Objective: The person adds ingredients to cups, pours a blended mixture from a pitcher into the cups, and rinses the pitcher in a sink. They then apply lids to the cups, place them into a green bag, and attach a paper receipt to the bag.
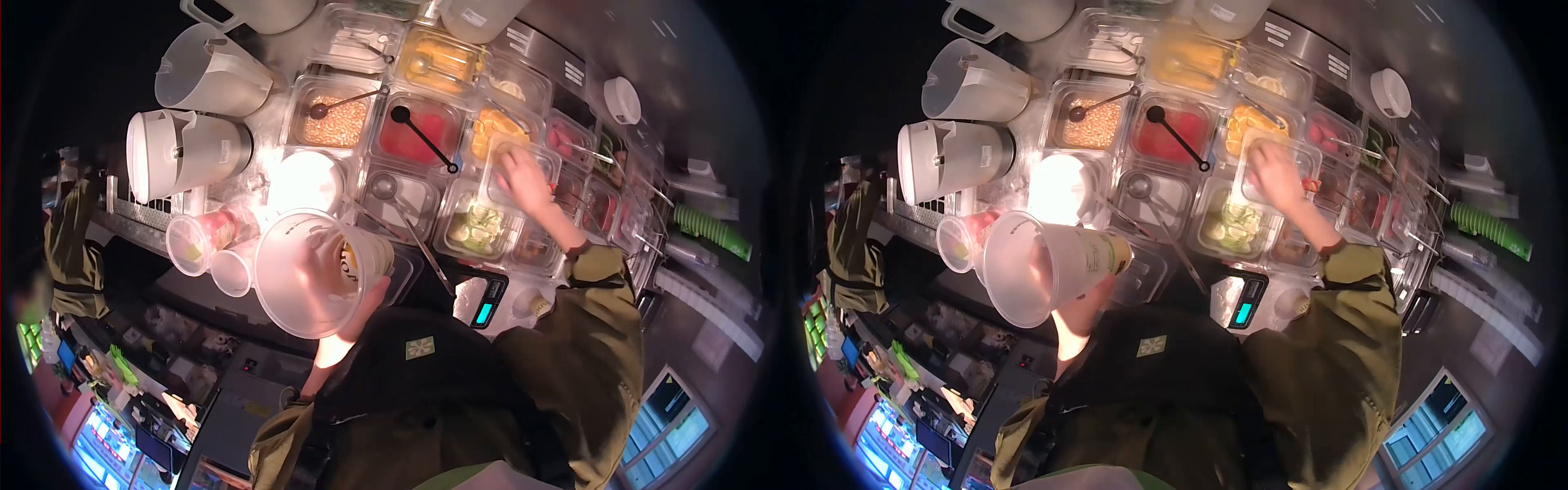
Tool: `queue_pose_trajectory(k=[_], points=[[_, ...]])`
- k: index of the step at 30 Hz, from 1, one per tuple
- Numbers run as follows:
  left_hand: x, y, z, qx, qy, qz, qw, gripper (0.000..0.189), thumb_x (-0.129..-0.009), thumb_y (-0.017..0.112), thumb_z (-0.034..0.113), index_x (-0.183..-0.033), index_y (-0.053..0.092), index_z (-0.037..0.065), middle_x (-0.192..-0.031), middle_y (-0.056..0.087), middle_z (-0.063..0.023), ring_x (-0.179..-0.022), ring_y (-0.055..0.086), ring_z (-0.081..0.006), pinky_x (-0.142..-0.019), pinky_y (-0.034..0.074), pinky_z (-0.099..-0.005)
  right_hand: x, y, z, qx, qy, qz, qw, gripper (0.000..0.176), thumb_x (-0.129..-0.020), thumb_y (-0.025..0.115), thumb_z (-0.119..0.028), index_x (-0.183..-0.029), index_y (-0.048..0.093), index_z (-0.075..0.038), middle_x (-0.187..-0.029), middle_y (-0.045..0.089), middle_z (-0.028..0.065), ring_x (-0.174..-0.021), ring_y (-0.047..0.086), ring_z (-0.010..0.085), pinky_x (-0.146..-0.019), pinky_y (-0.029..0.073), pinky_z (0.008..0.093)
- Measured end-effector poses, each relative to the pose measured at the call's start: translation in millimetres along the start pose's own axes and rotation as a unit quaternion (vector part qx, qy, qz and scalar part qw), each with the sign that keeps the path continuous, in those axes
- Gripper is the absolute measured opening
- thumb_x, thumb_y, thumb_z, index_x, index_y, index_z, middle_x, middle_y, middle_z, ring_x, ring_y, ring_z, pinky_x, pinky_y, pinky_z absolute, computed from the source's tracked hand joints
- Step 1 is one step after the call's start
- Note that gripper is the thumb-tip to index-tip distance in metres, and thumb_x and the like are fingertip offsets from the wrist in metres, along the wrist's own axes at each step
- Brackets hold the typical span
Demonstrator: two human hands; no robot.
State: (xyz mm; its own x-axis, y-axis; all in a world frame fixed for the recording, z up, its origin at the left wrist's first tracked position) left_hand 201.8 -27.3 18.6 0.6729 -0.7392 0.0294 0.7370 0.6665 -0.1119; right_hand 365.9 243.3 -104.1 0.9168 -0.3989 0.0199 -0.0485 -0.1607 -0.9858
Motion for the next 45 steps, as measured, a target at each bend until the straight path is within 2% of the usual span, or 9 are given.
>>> queue_pose_trajectory(k=[9, 12, 18, 27, 32, 36, 40, 42, 45], points=[[8.5, -2.9, -4.9, -0.006, 0.052, -0.004, 0.999, 0.091, -0.067, 0.071, -0.002, -0.136, 0.012, 0.005, -0.128, 0.036, -0.0196, -0.12, 0.038, -0.0313, -0.099, 0.031, -0.0438, -78.6, 66.1, -51.2, -0.043, 0.047, 0.049, 0.997, 0.021, -0.07, 0.062, -0.011, -0.089, 0.058, -0.003, -0.1, 0.054, 0.0144, -0.089, 0.055, 0.0335, -0.078, 0.046, 0.0435], [11.4, -6.6, -7.8, -0.019, 0.024, -0.006, 1.0, 0.091, -0.067, 0.072, -0.001, -0.136, 0.012, 0.005, -0.128, 0.036, -0.0189, -0.121, 0.038, -0.031, -0.099, 0.032, -0.0438, -74.9, 68.5, -38.8, -0.073, 0.149, -0.074, 0.983, 0.018, -0.072, 0.058, -0.007, -0.089, 0.058, -0.003, -0.103, 0.055, 0.0133, -0.083, 0.06, 0.0339, -0.072, 0.048, 0.0443], [9.0, -5.2, -9.5, -0.001, 0.015, -0.001, 1.0, 0.091, -0.067, 0.072, 0.0, -0.135, 0.012, 0.004, -0.128, 0.037, -0.018, -0.121, 0.038, -0.03, -0.099, 0.033, -0.0419, -63.0, 60.1, -61.8, -0.137, 0.07, -0.062, 0.986, 0.015, -0.072, 0.056, -0.004, -0.086, 0.059, 0.0, -0.087, 0.062, 0.0146, -0.077, 0.061, 0.0341, -0.065, 0.049, 0.0412], [8.4, 20.5, -24.2, -0.014, -0.088, 0.034, 0.995, 0.08, -0.064, 0.078, 0.008, -0.128, 0.03, 0.0, -0.123, 0.04, -0.0149, -0.116, 0.042, -0.0269, -0.096, 0.037, -0.0369, -31.0, 133.9, 16.3, -0.554, 0.27, -0.031, 0.787, 0.01, -0.082, 0.058, -0.008, -0.084, 0.066, -0.002, -0.065, 0.059, 0.0013, -0.054, 0.05, 0.0083, -0.049, 0.039, 0.0243], [-20.8, 54.5, -44.4, -0.132, -0.055, 0.06, 0.988, 0.071, -0.066, 0.073, 0.009, -0.124, 0.033, -0.003, -0.112, 0.044, -0.0194, -0.106, 0.046, -0.0353, -0.092, 0.037, -0.0422, 3.0, 35.3, 23.7, -0.585, 0.381, -0.061, 0.713, 0.009, -0.086, 0.057, -0.009, -0.091, 0.064, -0.006, -0.067, 0.057, -0.0046, -0.048, 0.038, 0.0021, -0.043, 0.027, 0.019], [-49.6, 72.0, -57.2, -0.209, -0.004, 0.065, 0.976, 0.068, -0.066, 0.07, 0.008, -0.122, 0.034, -0.002, -0.11, 0.044, -0.0229, -0.103, 0.046, -0.0399, -0.089, 0.036, -0.0465, 26.6, -84.1, 12.4, -0.545, 0.373, 0.0, 0.75, 0.012, -0.087, 0.057, -0.013, -0.094, 0.062, -0.004, -0.072, 0.057, -0.0035, -0.057, 0.045, 0.0028, -0.047, 0.032, 0.0177], [-71.5, 84.8, -52.5, -0.182, 0.03, 0.046, 0.982, 0.068, -0.066, 0.071, 0.008, -0.122, 0.034, -0.001, -0.11, 0.044, -0.0225, -0.103, 0.045, -0.0404, -0.088, 0.037, -0.0457, 32.7, -187.9, -50.9, -0.177, 0.09, 0.114, 0.974, 0.012, -0.084, 0.058, -0.005, -0.093, 0.058, 0.003, -0.069, 0.055, 0.0065, -0.066, 0.054, 0.0131, -0.054, 0.041, 0.0238], [-75.5, 88.1, -45.1, -0.15, 0.054, 0.046, 0.986, 0.068, -0.065, 0.071, 0.008, -0.122, 0.034, -0.001, -0.109, 0.044, -0.0214, -0.103, 0.046, -0.0395, -0.088, 0.038, -0.0442, 41.5, -195.1, -86.7, 0.057, -0.058, 0.119, 0.99, 0.012, -0.081, 0.059, -0.003, -0.091, 0.059, 0.003, -0.069, 0.054, 0.0116, -0.062, 0.053, 0.0173, -0.055, 0.04, 0.0238], [-79.2, 88.8, -42.4, -0.109, 0.076, 0.045, 0.99, 0.069, -0.064, 0.072, 0.007, -0.121, 0.035, -0.001, -0.108, 0.044, -0.0196, -0.104, 0.046, -0.0371, -0.088, 0.039, -0.0418, 46.5, -200.4, -67.6, -0.063, -0.02, 0.142, 0.988, 0.012, -0.082, 0.06, -0.005, -0.092, 0.059, 0.002, -0.071, 0.056, 0.0067, -0.062, 0.052, 0.0121, -0.055, 0.039, 0.0224]])
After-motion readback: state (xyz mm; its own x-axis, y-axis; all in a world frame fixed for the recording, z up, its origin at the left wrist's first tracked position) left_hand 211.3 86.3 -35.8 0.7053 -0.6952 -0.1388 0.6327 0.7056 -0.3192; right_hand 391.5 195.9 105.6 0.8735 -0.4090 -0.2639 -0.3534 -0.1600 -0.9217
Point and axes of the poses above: each hand's wrist, its own x-axis away from the middle knuckle, its own y-axis out of the palm, z = x × y, the point moved 8 cm from there along -x, towards the middle knuckle
